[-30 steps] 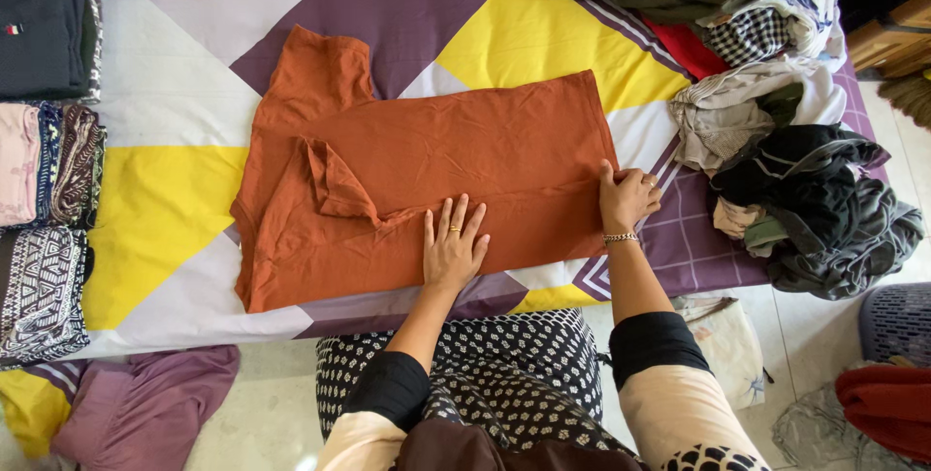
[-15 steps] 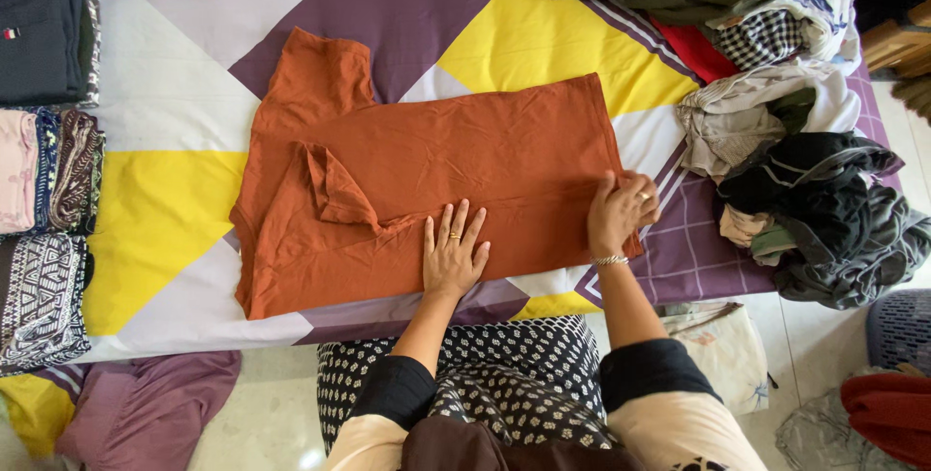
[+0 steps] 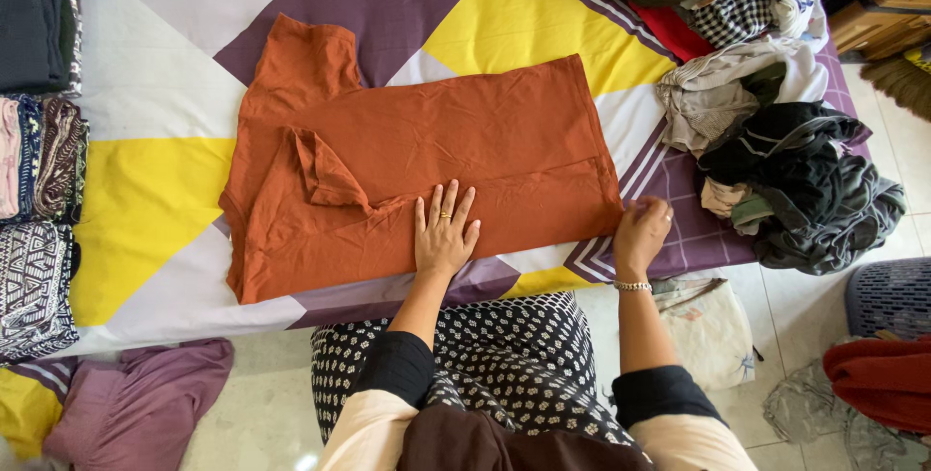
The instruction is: The person folds an orange long-sleeved shirt on a bed. They smooth the fabric, fold the sleeves and sides inward, then fold the shirt into a compact rectangle and place it on a stack of folded clothes.
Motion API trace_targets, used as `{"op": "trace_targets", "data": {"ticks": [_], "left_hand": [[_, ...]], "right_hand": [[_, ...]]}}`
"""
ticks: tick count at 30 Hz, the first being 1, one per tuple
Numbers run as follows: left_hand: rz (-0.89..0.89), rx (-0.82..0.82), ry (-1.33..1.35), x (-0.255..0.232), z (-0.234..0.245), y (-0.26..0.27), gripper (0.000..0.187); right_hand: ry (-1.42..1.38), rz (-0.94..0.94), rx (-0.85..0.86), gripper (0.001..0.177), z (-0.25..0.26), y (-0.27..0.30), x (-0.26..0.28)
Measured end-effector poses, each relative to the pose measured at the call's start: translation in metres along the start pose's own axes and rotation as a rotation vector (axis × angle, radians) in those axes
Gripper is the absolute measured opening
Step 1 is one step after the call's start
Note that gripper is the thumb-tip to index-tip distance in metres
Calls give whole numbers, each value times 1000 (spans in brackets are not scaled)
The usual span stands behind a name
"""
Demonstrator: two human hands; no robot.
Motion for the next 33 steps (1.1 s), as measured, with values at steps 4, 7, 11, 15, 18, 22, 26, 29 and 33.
{"op": "trace_targets", "data": {"ticks": [4, 7, 11, 15, 18, 22, 26, 29, 33], "left_hand": [[2, 6, -16, 1, -3, 0, 66], [-1, 4, -18, 0, -5, 0, 66], [4, 12, -24, 1, -8, -1, 66], [5, 11, -28, 2, -9, 0, 66], [9, 14, -29, 3, -11, -2, 65], [10, 14, -19, 3, -12, 0, 65], [23, 33, -41, 2, -11, -1, 66], [8, 7, -26, 1, -7, -2, 66], [-93, -71, 45, 13, 6, 12, 68]], "right_hand": [[-85, -237, 27, 34, -2, 36, -23], [-106, -264, 0, 35, -7, 47, -24], [-481, -482, 5, 31, -21, 47, -27], [-328, -336, -33, 26, -15, 38, -29], [-211, -189, -96, 24, -10, 32, -29], [-65, -110, -121, 25, 2, 32, -2], [92, 196, 16, 40, -16, 34, 64], [147, 741, 158, 53, -54, 50, 122], [200, 555, 184, 65, -59, 28, 89]]}}
Point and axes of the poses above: each hand's wrist, its own y-axis away from the middle knuckle, its own z-axis out of the back of the hand, x = y × z, the point moved 7 cm from there along -y, towards the middle knuckle, and after that the axes turned 10 degrees about z, right-handed, at the moved point
